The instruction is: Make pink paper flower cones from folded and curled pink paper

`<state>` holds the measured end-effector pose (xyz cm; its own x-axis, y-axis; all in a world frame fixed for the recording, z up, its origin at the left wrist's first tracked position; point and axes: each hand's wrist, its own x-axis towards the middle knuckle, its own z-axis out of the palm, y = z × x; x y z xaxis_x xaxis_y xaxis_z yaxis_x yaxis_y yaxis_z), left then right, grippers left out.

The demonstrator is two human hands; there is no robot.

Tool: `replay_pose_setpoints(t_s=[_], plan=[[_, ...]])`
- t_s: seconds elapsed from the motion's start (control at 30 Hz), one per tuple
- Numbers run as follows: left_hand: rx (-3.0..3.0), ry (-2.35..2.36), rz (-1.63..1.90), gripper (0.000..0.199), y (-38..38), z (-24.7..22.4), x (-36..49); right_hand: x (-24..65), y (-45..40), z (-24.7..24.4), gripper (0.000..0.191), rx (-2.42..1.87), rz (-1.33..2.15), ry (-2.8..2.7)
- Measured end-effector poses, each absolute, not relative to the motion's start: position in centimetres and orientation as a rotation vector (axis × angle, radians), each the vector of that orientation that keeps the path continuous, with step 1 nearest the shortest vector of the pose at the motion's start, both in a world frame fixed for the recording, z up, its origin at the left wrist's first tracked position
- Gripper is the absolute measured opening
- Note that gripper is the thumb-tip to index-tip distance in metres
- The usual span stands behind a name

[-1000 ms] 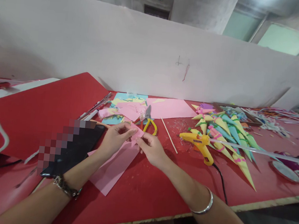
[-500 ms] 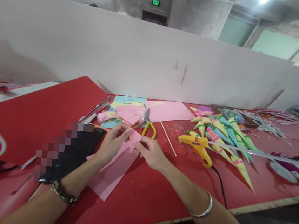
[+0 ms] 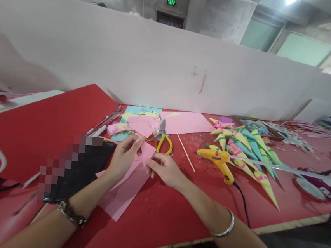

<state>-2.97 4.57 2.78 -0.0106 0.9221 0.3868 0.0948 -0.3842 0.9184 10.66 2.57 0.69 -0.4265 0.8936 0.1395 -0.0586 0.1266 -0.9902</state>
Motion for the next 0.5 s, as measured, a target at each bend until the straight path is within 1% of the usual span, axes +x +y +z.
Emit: replay_pose_setpoints(t_s=[0.17, 0.3, 0.43, 0.5], plan=[[1.555, 1.096, 1.490, 0.028, 4.2, 3.1, -2.7, 10.7, 2.6, 0.8, 0.026, -0.856, 1.489, -1.565], [1.533, 1.085, 1.476, 0.028, 4.4, 3.0, -3.0, 11.0, 2.8, 0.9, 0.025, -0.900, 1.473, -1.539], [1.473, 1.081, 1.472, 0.019, 4.4, 3.6, -2.8, 11.3, 3.1, 1.0, 0.025, -0.943, 1.432, -1.513], [1.408, 1.107, 1.475, 0.026, 3.9, 4.4, -2.6, 11.5, 3.3, 1.0, 0.026, -0.968, 1.418, -1.489]])
